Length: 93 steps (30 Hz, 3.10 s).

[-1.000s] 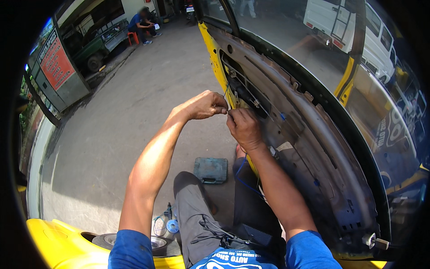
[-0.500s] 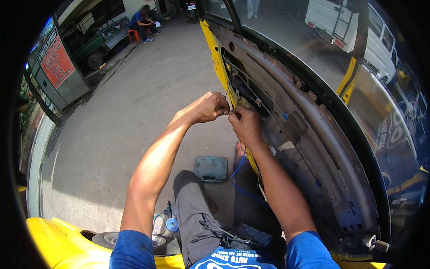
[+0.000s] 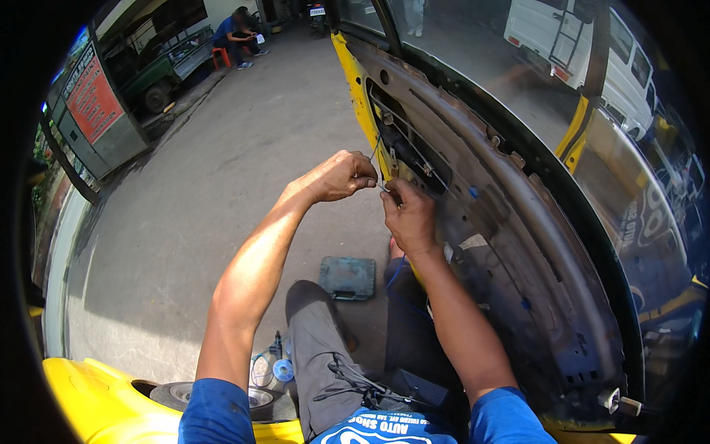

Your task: The person works on the interior wiring of a yellow car door. They strip wire insulation with pliers, twist wires together, and wrap connections with electrical tape while the door panel is removed.

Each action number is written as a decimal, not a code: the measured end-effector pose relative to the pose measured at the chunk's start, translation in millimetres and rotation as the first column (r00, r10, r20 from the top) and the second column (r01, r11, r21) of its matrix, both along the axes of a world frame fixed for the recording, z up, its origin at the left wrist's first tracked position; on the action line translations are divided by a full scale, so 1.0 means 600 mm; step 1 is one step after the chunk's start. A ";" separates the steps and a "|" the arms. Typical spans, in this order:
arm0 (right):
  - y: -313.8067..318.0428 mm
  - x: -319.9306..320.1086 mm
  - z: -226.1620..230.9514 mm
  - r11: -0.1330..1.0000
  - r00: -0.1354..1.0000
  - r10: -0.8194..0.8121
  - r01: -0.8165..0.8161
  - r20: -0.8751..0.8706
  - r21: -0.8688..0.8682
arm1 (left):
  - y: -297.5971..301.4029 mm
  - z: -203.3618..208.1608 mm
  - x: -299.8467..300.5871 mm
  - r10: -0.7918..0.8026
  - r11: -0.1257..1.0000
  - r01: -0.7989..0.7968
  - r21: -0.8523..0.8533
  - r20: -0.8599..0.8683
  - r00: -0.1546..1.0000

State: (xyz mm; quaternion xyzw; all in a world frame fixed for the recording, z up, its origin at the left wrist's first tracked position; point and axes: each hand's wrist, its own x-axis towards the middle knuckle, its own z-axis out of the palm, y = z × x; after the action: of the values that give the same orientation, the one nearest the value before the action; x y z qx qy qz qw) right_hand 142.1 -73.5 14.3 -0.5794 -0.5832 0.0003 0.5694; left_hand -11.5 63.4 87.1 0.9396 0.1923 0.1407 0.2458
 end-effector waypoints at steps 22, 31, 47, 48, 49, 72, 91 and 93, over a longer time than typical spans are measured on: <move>0.020 0.013 0.030 0.998 0.871 -0.064 0.046 0.487 0.050 | 0.012 0.012 0.015 -0.021 0.999 0.020 -0.027 -0.027 0.999; 0.050 0.033 0.004 0.761 0.626 0.017 -0.514 -0.779 -0.397 | 0.011 -0.044 0.011 -0.173 0.883 0.094 0.459 0.133 0.976; 0.019 0.021 0.038 0.999 0.785 -0.047 0.029 0.618 0.040 | 0.030 0.009 0.016 0.004 0.995 -0.004 -0.096 -0.008 1.000; 0.022 0.023 0.039 0.999 0.780 -0.037 0.010 0.625 0.047 | 0.031 0.011 0.016 0.012 0.993 -0.016 -0.116 -0.035 0.999; 0.025 0.023 0.038 0.998 0.774 -0.034 -0.007 0.632 0.062 | 0.032 0.012 0.015 0.001 0.994 -0.003 -0.107 -0.016 1.000; 0.027 0.029 -0.006 0.790 0.545 0.166 -0.573 -0.822 -0.220 | 0.020 -0.037 -0.012 -0.172 0.945 0.129 0.300 0.123 0.977; 0.010 -0.030 -0.038 0.883 0.568 0.091 -0.426 -0.818 -0.198 | -0.124 -0.150 0.008 0.728 0.419 0.064 -0.906 0.377 0.573; -0.003 -0.035 -0.027 0.876 0.625 0.096 -0.423 -0.775 -0.233 | -0.126 -0.154 0.008 0.706 0.329 0.140 -0.934 0.342 0.621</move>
State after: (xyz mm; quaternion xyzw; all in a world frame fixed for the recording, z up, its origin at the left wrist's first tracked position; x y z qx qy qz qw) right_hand 120.9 -75.2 -1.9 -0.5373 -0.3659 0.4374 0.6214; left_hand -6.5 -12.0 -5.4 0.4470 0.3043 0.4094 0.7348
